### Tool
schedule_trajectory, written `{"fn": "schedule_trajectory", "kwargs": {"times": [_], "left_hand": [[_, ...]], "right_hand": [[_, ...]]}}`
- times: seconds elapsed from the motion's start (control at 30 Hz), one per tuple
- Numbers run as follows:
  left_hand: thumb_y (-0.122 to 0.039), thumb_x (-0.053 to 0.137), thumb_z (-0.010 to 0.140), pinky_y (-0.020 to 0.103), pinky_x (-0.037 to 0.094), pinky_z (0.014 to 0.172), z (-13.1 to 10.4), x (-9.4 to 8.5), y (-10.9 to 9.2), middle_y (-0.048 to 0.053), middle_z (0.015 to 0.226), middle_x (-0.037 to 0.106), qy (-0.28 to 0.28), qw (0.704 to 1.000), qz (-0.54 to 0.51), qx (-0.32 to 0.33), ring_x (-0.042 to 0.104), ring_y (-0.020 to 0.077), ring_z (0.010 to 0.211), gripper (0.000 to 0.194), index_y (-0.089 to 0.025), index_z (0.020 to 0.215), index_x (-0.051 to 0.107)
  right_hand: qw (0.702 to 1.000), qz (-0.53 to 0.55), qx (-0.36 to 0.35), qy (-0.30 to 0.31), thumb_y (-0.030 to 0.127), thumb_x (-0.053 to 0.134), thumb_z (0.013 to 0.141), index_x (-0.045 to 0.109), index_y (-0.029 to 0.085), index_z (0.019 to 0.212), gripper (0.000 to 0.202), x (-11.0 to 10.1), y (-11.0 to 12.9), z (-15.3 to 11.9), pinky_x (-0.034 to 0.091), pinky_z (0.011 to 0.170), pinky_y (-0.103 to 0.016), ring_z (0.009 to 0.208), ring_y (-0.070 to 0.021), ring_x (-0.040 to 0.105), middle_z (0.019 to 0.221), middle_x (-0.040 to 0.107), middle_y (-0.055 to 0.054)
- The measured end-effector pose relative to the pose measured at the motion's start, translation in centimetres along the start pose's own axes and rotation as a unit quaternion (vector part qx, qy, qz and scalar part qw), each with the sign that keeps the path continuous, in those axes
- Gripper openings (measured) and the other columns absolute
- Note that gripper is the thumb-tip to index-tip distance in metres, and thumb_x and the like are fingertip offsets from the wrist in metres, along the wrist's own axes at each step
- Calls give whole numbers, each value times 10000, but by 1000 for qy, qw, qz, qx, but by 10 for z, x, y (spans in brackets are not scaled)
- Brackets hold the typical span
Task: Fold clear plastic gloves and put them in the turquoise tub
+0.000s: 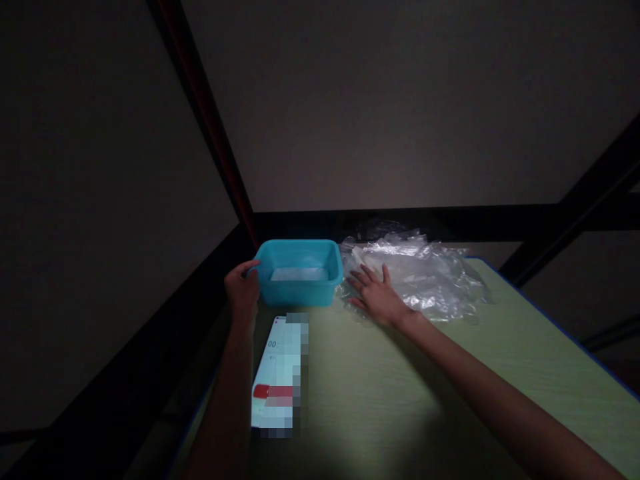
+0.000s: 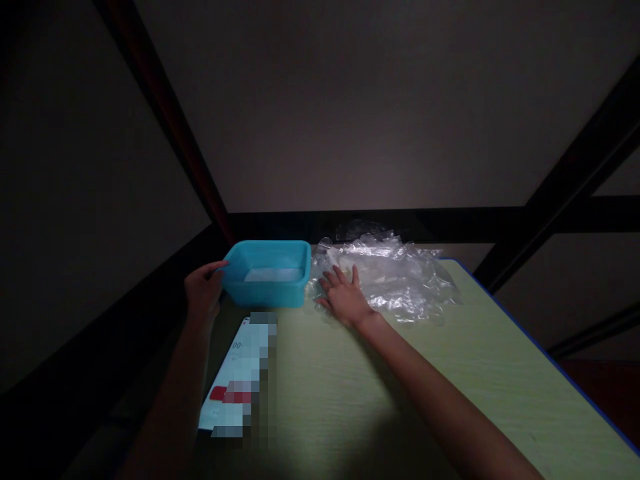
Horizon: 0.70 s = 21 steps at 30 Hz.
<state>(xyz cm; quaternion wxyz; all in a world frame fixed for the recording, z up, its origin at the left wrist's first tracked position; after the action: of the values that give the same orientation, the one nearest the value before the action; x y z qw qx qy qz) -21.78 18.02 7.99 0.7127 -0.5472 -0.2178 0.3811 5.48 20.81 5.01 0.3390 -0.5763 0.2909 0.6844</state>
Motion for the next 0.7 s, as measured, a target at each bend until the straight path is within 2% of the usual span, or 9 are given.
{"fn": "schedule_trajectory", "kwargs": {"times": [0.17,0.37,0.47,0.57,0.7], "left_hand": [[-229,456,508,222,356,500,-1,3,4,-6,604,582,10,1000,1,-13,466,125,529,276,-137,681,650],[-196,446,499,212,299,465,-3,5,9,-32,551,522,20,999,5,-31,396,103,469,234,-152,647,622],[-170,444,494,214,305,477,-3,4,9,-37,556,507,17,999,10,-33,402,106,481,202,-160,621,601],[-149,445,504,215,329,506,-4,5,8,-42,565,499,13,999,14,-33,418,110,506,180,-169,613,587],[-128,453,516,218,362,551,-5,6,7,-39,595,514,11,999,18,-32,459,121,557,172,-170,621,583]], "right_hand": [[998,40,-2,-42,344,384,913,423,140,1328,464,-4,-11,-16,177,1062,-559,1316,-263,313,1393,430,-131],[987,72,94,-108,338,326,914,394,152,1332,462,-10,-61,-51,212,1059,-534,1293,-250,357,1379,440,-148],[975,78,167,-124,383,298,911,408,119,1313,493,-8,-93,-72,233,1050,-531,1286,-268,365,1392,415,-167],[960,78,241,-124,450,275,902,389,103,1332,565,0,-118,-90,263,1010,-579,1307,-328,315,1428,347,-194],[946,76,297,-101,482,248,897,372,109,1354,603,20,-128,-102,294,947,-638,1297,-388,306,1434,322,-221]]}}
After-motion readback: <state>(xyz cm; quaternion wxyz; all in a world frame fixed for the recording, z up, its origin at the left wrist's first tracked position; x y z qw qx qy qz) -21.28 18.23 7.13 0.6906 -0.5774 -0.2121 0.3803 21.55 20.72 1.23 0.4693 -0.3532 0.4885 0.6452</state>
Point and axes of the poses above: each hand's wrist, its own z-axis towards the middle knuckle, its own x-axis out of the palm, y = z × x, the point moved 6 cm from there along z, towards the middle knuckle
